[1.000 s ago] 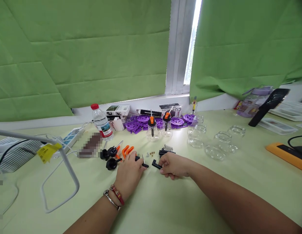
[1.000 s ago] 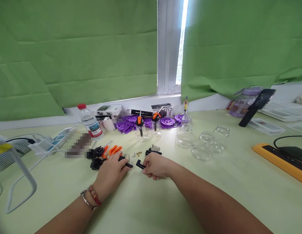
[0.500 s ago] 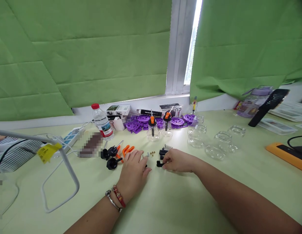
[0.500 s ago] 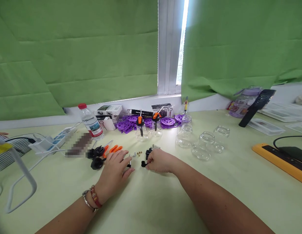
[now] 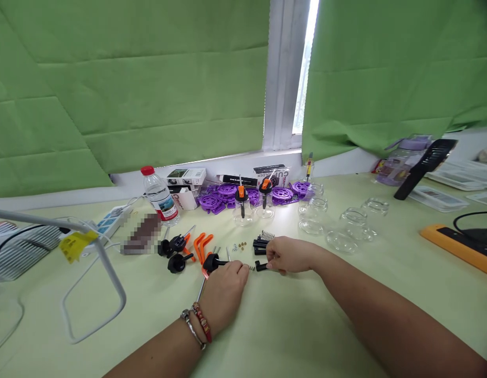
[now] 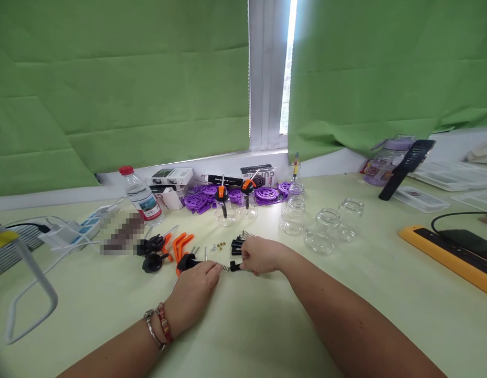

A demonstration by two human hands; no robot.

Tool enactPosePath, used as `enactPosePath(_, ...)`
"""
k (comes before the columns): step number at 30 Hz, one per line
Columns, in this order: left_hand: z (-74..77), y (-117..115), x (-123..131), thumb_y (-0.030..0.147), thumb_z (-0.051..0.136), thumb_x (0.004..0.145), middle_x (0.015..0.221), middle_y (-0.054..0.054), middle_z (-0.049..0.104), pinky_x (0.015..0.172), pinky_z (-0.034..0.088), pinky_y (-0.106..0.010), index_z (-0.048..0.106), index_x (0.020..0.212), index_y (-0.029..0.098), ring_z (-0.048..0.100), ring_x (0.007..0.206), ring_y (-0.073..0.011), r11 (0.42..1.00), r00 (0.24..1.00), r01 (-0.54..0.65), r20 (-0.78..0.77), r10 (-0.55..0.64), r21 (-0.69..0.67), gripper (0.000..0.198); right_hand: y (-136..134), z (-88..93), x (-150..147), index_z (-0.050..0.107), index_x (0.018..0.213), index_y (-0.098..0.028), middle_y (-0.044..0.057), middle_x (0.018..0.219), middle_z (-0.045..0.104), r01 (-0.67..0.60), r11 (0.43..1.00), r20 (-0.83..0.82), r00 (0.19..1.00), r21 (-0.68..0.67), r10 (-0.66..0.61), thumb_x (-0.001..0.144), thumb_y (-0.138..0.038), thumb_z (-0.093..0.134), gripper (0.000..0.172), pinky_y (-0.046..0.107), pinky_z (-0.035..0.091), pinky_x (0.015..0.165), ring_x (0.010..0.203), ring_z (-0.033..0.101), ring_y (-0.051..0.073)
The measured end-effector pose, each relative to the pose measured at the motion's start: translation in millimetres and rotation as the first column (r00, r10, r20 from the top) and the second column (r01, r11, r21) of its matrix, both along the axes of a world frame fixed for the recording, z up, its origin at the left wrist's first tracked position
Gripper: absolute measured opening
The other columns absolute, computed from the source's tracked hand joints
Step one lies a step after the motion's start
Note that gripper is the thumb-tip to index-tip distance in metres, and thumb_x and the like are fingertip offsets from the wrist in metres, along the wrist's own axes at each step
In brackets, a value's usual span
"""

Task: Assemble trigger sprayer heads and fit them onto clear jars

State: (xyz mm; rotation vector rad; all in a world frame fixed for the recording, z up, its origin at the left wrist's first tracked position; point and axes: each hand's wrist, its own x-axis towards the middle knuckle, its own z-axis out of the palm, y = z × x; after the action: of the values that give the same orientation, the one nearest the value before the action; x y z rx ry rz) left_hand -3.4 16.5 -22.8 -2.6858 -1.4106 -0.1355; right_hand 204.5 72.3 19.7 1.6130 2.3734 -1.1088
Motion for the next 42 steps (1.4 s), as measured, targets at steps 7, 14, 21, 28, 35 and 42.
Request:
enactPosePath(7, 3.3, 1.3, -1.9, 0.006, 0.035, 0.088, 0.116, -0.01, 0.061, 0.062, 0.052, -0.032, 0.057, 0.105, 0.017, 0.066, 0.078, -0.0194, 0.996, 0.994, -0.082, -0.068, 0.08, -0.031, 0.031, -0.3, 2.9, -1.8, 0.06, 0.08, -0.019, 0.005, 0.081, 0.066, -0.014, 0.981, 0.183, 0.983, 0.192, -0.022, 0.079, -0.037, 0.062, 0.018, 0.025, 0.031, 0.05, 0.066, 0.058, 0.019)
enactPosePath(14, 4.7, 2.2, -3.9, 0.006, 0.04, 0.084, 0.128, -0.011, 0.059, 0.069, 0.055, -0.034, 0.056, 0.112, 0.015, 0.067, 0.087, -0.0217, 0.996, 0.994, -0.025, -0.107, 0.016, -0.082, 0.034, 2.9, -5.0, -1.7, 0.061, 0.081, -0.019, 0.005, 0.083, 0.066, 0.038, 0.953, 0.205, 0.973, 0.301, -0.104, 0.079, -0.038, 0.061, 0.019, 0.025, 0.029, 0.05, 0.069, 0.058, 0.019)
enactPosePath(21, 6.9, 0.0, -13.0, 0.004, 0.037, 0.085, 0.133, -0.009, 0.056, 0.069, 0.055, -0.035, 0.06, 0.105, 0.017, 0.068, 0.087, -0.0214, 0.996, 0.994, -0.093, -0.056, 0.092, -0.017, 0.033, -14.7, -20.2, -34.2, 0.064, 0.072, -0.019, 0.004, 0.076, 0.065, -0.05, 0.835, 0.055, 0.998, 0.549, 0.023, 0.085, -0.034, 0.054, 0.023, 0.025, 0.029, 0.058, 0.075, 0.059, 0.017)
enactPosePath(28, 7.2, 3.4, -15.2, 0.011, 0.038, 0.089, 0.126, -0.008, 0.059, 0.067, 0.054, -0.032, 0.059, 0.106, 0.018, 0.068, 0.086, -0.0199, 0.985, 0.984, -0.17, 0.052, 0.168, 0.041, 0.028, -16.8, -36.7, -49.1, 0.067, 0.067, -0.017, 0.005, 0.074, 0.066, -0.042, 0.817, 0.03, 0.999, 0.576, 0.03, 0.078, -0.022, 0.055, 0.017, 0.027, 0.027, 0.054, 0.069, 0.058, 0.016)
enactPosePath(35, 5.3, 4.0, -13.9, 0.014, 0.039, 0.089, 0.128, -0.007, 0.056, 0.061, 0.051, -0.029, 0.056, 0.111, 0.019, 0.067, 0.082, -0.0182, 0.983, 0.982, -0.184, 0.046, 0.182, 0.031, 0.028, -5.5, -37.3, -43.1, 0.063, 0.064, -0.018, 0.0, 0.062, 0.061, 0.187, 0.928, -0.344, 0.936, 0.324, -0.068, 0.073, -0.023, 0.059, 0.012, 0.023, 0.034, 0.052, 0.058, 0.052, 0.012)
enactPosePath(42, 8.8, 4.4, -13.0, 0.015, 0.037, 0.09, 0.13, -0.007, 0.055, 0.062, 0.051, -0.029, 0.055, 0.111, 0.019, 0.066, 0.081, -0.0172, 0.981, 0.98, -0.196, 0.049, 0.195, 0.005, 0.028, 20.2, -30.6, -24.0, 0.062, 0.097, -0.011, -0.002, 0.056, 0.057, 0.406, 0.89, -0.589, 0.675, -0.208, -0.445, 0.073, -0.017, 0.064, 0.025, 0.02, 0.032, 0.043, 0.044, 0.042, 0.007)
